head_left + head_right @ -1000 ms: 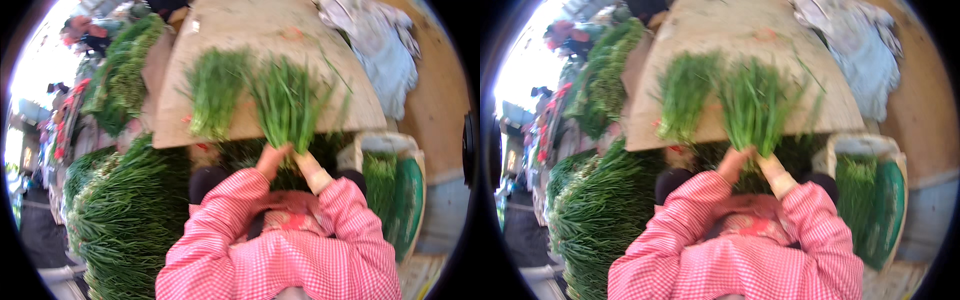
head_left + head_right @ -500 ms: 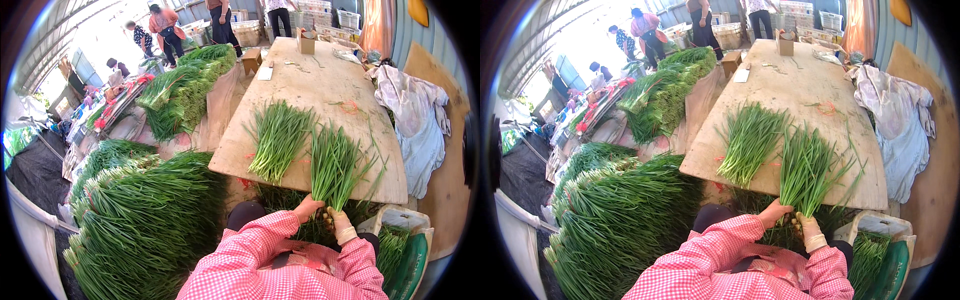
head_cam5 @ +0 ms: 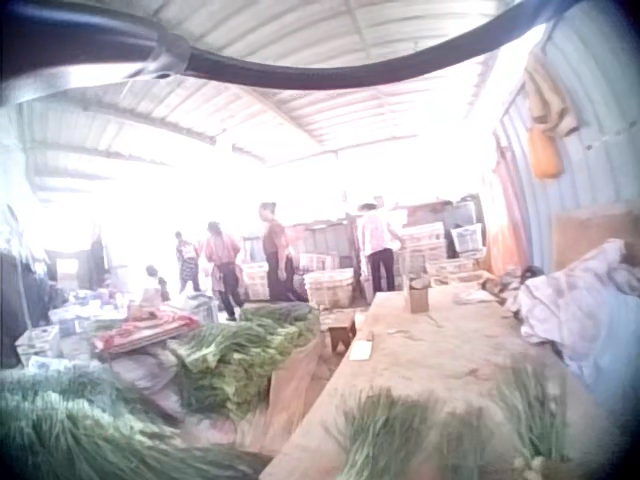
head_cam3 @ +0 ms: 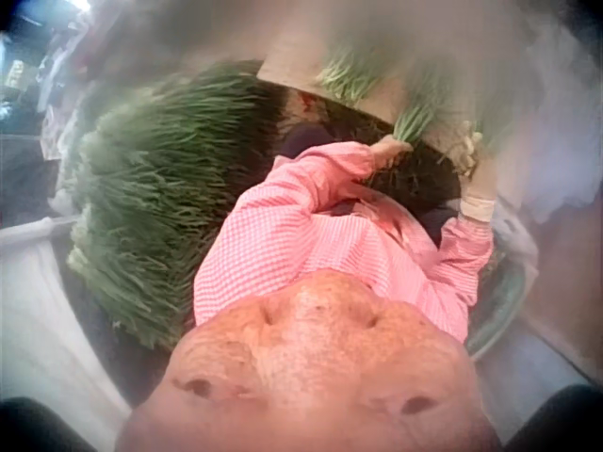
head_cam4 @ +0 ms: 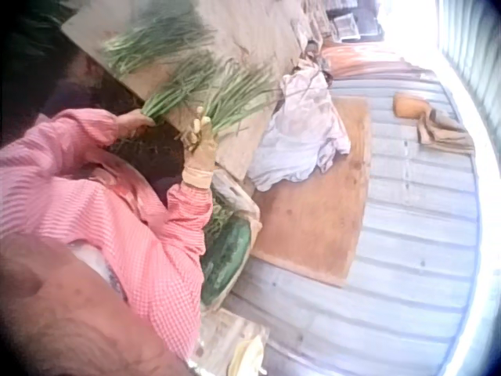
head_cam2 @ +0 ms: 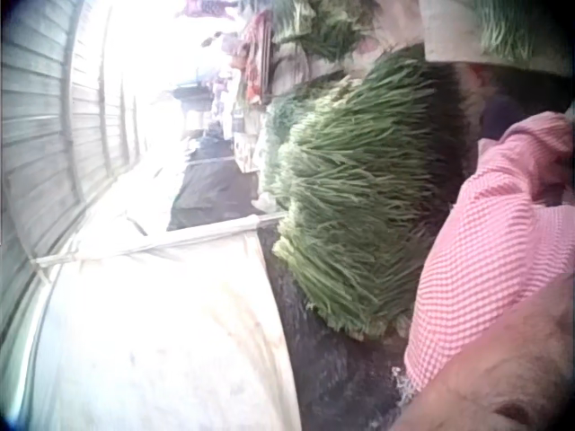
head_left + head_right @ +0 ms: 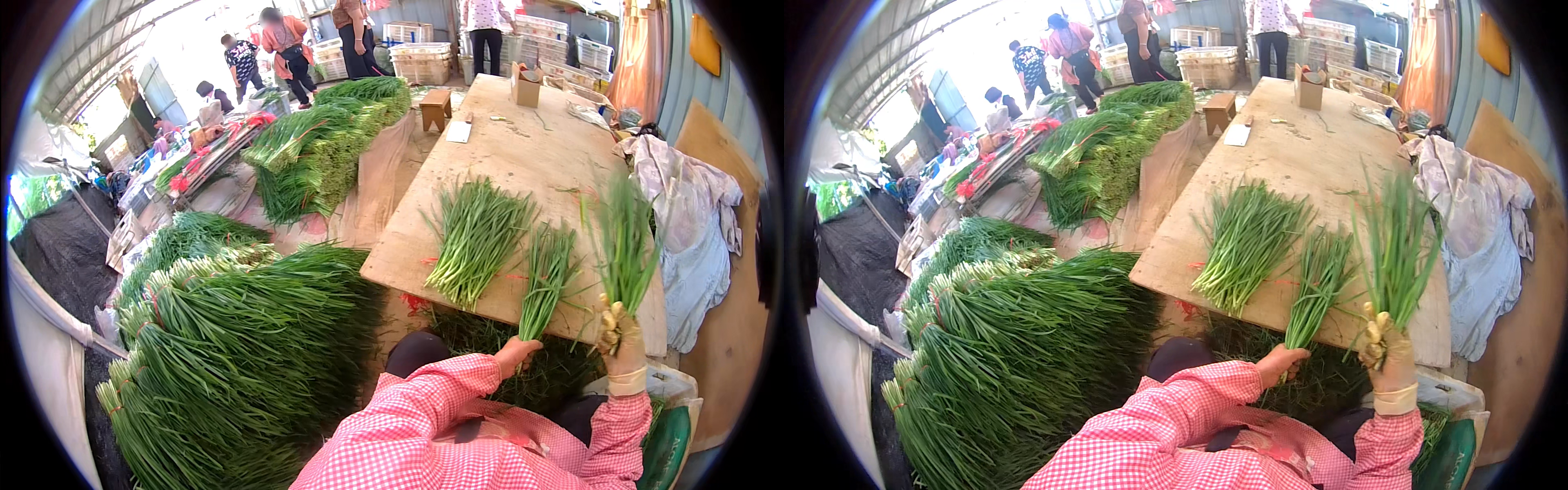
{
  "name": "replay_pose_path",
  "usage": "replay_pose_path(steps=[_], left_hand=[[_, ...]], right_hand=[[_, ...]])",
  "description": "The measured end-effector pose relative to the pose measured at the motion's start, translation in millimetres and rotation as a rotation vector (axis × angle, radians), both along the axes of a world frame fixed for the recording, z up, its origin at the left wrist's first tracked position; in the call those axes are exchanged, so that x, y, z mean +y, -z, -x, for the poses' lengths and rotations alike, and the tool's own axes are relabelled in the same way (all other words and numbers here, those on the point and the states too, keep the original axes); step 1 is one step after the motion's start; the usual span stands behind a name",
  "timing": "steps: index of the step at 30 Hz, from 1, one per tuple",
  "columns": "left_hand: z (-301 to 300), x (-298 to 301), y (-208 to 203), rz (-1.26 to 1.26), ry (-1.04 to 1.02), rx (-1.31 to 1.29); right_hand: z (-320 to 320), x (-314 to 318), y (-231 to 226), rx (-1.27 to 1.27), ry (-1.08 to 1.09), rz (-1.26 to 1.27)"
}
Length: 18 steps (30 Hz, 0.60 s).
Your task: The person sorts and bundles green chives by hand, removing yellowed leaves and placing finished bunches into a plastic crate.
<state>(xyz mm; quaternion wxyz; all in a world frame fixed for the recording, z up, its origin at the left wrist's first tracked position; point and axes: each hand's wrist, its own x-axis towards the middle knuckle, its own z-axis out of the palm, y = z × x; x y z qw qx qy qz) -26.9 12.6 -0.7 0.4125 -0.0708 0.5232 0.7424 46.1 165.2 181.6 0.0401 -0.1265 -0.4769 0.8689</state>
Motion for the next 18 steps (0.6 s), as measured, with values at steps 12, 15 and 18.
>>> replay_pose_path(steps=[12,15,18], left_hand=[[-14,5,-11,-0.136,0.006,-0.179],[-13,0,-14,-0.183,0.046,0.119],[-7,-7,-20,-0.365,0.142,0.015]], right_hand=[[3,-4,152,-0.445,-0.033,-0.307],[6,-15,142,-0.287,-0.273,-0.499],[6,-25,114,-0.329,-0.364,-0.510]])
